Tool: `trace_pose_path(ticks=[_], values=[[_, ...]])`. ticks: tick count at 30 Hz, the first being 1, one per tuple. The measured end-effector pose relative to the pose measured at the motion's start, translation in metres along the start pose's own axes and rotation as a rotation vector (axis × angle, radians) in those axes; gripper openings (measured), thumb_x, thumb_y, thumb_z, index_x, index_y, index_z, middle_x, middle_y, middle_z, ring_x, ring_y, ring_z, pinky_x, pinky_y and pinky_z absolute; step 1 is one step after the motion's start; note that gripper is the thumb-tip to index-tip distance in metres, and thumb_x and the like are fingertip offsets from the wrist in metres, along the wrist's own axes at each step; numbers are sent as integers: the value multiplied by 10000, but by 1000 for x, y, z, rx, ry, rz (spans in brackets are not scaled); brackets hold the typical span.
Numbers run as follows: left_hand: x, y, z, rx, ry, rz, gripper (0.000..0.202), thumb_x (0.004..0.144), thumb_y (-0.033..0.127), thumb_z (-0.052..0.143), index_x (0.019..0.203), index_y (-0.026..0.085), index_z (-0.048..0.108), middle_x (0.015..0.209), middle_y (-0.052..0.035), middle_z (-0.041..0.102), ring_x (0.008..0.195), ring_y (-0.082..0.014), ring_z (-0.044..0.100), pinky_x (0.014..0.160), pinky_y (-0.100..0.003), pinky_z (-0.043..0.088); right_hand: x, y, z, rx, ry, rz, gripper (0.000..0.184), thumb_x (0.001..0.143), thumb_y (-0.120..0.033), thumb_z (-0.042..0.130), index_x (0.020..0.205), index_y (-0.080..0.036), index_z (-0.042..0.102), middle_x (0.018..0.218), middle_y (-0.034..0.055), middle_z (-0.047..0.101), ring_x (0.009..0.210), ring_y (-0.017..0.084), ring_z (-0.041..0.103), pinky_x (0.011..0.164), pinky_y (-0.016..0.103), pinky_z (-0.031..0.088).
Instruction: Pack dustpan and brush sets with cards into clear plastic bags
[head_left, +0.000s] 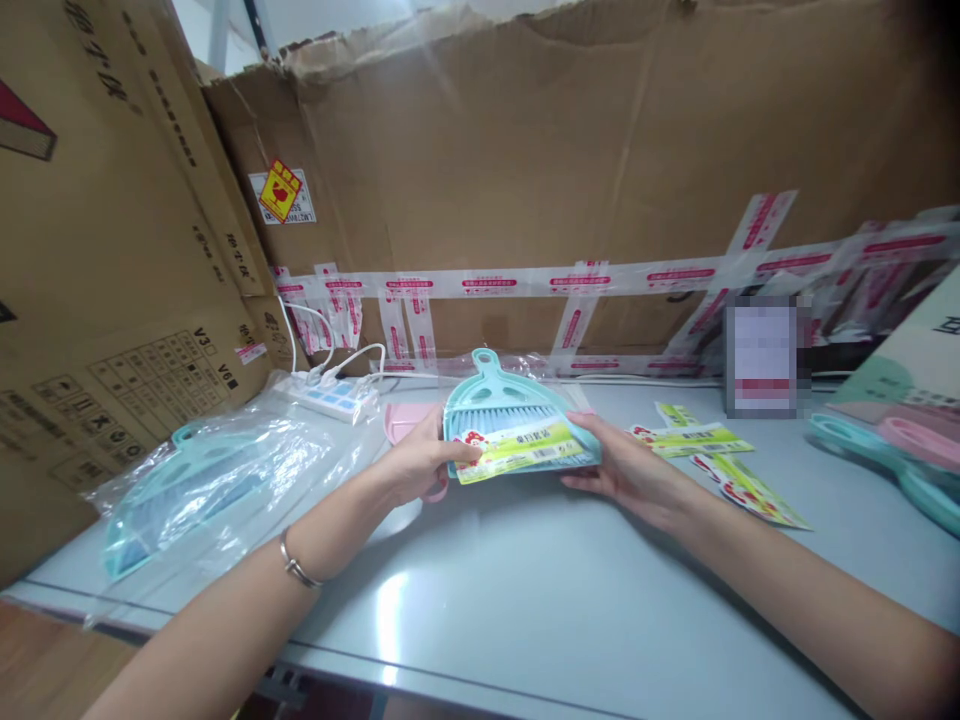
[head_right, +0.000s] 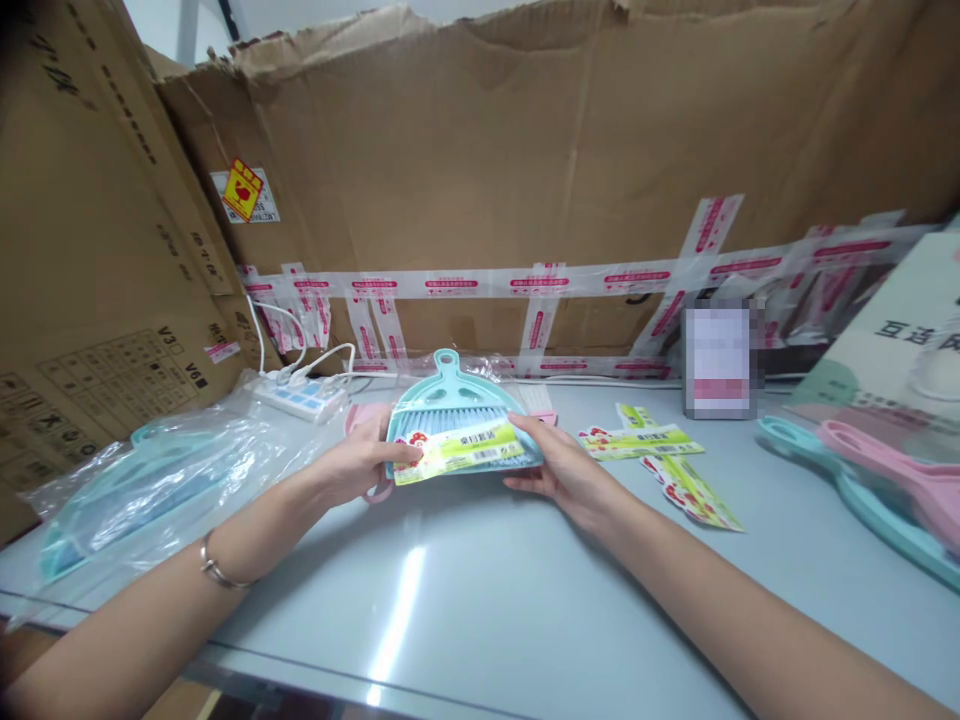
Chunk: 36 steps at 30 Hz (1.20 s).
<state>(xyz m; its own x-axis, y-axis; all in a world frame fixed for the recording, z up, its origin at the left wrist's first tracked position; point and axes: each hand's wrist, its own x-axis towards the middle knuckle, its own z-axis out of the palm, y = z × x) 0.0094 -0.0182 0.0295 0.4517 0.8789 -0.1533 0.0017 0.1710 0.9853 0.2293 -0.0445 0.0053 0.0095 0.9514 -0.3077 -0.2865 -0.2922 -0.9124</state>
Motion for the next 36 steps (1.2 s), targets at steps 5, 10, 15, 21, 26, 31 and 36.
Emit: trace_pose_path(ticks=[5,10,15,21,26,31,36], values=[[2,-5,-1,34,40,-38,445,605,191,711,990,204,487,650,31,571,375,-45,437,291,-152,156,3,0,-2,-95,-23,-11,249,692,-228,733,884,-163,589,786,38,679,520,87,576,447,177,528],[6,-8,6,-78,219,-33,402,652,217,712,994,198,502,667,19,609,505,-85,555,400,-155,362,7,6,0,-127,34,-82,238,670,-267,746,785,-167,563,623,-3,608,421,71,499,341,163,443],[-1,1,16,-92,90,47,575,613,205,771,1128,178,516,925,-69,669,805,-161,639,642,-211,490,14,9,-5,-111,107,-84,232,723,-333,688,679,-151,551,492,-37,489,373,56,426,285,151,356],[-10,4,10,93,59,42,1219,503,132,825,1450,228,64,1295,-165,516,970,-239,617,761,-300,508,9,1,-5,-5,126,-76,150,778,-309,621,766,-165,580,587,-13,574,412,66,462,339,166,400],[-4,-2,1,238,27,130,1004,584,200,786,1420,222,231,1284,-140,540,967,-229,625,786,-302,513,4,-3,-2,-30,123,-55,163,823,-337,555,863,-179,567,622,11,631,478,106,571,484,217,478],[6,-2,-5,226,61,246,561,692,205,684,1223,171,506,1263,-114,566,1069,-229,585,891,-336,480,1,-3,0,-168,155,-46,558,756,-360,662,1231,-254,389,845,39,690,772,162,666,558,205,461],[4,1,-3,287,144,251,499,697,185,663,1179,129,544,1157,-125,628,1058,-236,591,900,-375,478,-2,-7,-3,-69,-86,-112,495,628,-293,769,1052,-227,523,807,9,665,693,125,634,495,180,435]])
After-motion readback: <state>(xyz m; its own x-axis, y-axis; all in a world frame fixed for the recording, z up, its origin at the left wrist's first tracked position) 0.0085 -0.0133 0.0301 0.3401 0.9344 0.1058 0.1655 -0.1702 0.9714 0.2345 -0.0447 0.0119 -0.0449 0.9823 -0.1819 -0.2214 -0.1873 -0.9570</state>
